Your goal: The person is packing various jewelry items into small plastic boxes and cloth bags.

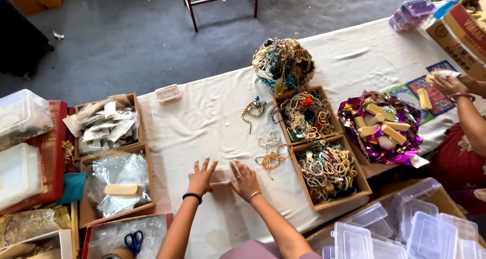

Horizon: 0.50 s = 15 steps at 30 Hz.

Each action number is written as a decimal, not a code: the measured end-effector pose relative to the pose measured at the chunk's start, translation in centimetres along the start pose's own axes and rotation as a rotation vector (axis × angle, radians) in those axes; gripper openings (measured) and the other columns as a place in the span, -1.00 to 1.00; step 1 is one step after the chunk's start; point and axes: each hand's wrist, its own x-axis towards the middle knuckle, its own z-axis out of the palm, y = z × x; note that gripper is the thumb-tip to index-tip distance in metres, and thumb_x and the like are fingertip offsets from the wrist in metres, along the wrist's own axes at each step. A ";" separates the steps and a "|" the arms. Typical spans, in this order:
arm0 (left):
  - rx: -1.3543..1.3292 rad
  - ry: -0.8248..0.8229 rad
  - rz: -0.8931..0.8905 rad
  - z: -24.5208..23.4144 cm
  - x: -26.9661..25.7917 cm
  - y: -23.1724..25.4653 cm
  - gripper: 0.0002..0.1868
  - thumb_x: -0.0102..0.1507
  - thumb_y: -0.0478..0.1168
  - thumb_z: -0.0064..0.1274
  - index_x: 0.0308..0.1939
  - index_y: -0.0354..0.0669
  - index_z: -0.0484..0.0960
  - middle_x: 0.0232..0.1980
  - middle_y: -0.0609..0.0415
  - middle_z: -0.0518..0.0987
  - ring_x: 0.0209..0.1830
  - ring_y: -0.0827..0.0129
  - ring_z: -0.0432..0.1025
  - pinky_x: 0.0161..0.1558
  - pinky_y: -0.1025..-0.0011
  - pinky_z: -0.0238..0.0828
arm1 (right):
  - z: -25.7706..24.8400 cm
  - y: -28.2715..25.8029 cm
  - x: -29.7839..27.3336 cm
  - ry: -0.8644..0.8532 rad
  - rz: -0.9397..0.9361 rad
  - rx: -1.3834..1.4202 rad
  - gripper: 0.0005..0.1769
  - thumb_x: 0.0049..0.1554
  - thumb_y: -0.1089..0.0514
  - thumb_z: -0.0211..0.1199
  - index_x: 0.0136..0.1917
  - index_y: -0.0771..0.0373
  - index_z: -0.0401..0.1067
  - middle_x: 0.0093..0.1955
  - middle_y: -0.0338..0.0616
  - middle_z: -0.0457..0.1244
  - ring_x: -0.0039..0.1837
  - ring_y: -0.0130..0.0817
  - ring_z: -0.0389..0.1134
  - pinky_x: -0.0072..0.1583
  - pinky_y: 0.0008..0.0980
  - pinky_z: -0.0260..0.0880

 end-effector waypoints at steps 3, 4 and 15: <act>0.057 0.000 0.132 0.5 1.6 0.0 0.38 -0.11 -0.18 0.58 0.57 0.47 -0.08 0.61 0.18 -0.03 0.54 -0.14 -0.02 0.16 -0.16 0.38 | 3.0 0.0 -0.4 -0.003 0.118 -0.094 0.03 0.08 -0.12 0.31 0.65 0.16 -0.11 0.66 -0.08 -0.15 0.55 -0.05 -0.07 0.37 0.08 0.00; 0.056 0.003 0.138 1.9 2.7 -0.5 0.38 -0.11 -0.18 0.58 0.57 0.47 -0.08 0.61 0.18 -0.03 0.54 -0.14 -0.02 0.16 -0.16 0.38 | 3.3 0.0 -0.4 0.000 0.121 -0.099 0.03 0.08 -0.12 0.31 0.65 0.16 -0.11 0.66 -0.08 -0.15 0.55 -0.05 -0.07 0.37 0.08 0.00; -0.144 0.298 0.182 -5.3 17.3 -4.1 -0.14 -0.02 -0.43 0.19 0.37 -0.08 0.29 0.32 0.02 0.37 0.32 -0.04 0.27 0.11 0.20 0.53 | 1.3 -2.9 2.4 -0.146 0.252 -0.089 -0.16 0.22 -0.20 0.05 0.61 0.18 -0.08 0.69 -0.09 -0.29 0.60 -0.05 -0.26 0.37 0.19 -0.17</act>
